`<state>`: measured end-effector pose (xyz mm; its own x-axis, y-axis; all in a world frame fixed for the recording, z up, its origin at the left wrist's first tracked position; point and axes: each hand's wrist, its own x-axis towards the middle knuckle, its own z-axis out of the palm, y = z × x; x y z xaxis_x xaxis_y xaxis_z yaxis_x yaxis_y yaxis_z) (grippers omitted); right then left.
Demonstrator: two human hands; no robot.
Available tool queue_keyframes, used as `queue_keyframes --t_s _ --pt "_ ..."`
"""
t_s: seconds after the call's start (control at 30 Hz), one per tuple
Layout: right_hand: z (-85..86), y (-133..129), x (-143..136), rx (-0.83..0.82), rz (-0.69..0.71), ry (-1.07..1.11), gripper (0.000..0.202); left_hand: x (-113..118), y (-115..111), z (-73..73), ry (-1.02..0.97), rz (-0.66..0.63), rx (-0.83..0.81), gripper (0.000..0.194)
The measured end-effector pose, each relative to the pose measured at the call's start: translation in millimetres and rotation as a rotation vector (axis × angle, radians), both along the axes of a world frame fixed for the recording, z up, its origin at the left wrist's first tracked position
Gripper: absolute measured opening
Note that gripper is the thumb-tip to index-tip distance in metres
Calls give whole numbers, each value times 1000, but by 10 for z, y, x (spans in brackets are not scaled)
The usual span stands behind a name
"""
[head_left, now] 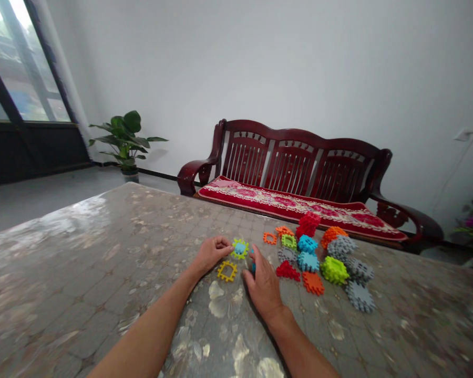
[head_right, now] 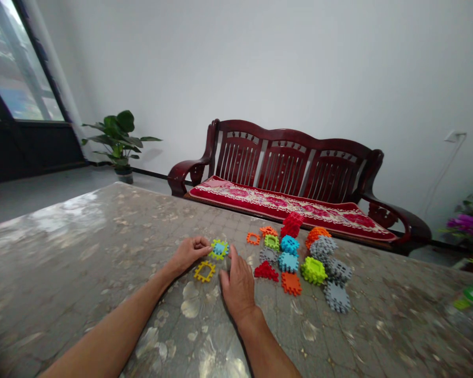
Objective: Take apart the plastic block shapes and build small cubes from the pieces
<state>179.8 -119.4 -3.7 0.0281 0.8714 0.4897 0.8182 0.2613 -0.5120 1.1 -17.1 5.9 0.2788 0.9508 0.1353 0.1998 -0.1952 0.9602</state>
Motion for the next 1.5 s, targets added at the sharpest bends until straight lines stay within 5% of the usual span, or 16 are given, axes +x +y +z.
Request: queue_keyframes --t_s 0.3,0.93,1.3,1.5 --pt "42 -13 1 -38 -43 -35 62 68 -89 15 -12 -141 -66 28" --pt "51 -1 26 -32 -49 -20 48 63 -125 41 -30 -206 -135 34" --pt "96 -43 35 91 -58 1 48 48 -82 68 -81 11 -25 44" --pt "103 -50 28 134 -28 -53 47 65 -39 17 39 26 24 37"
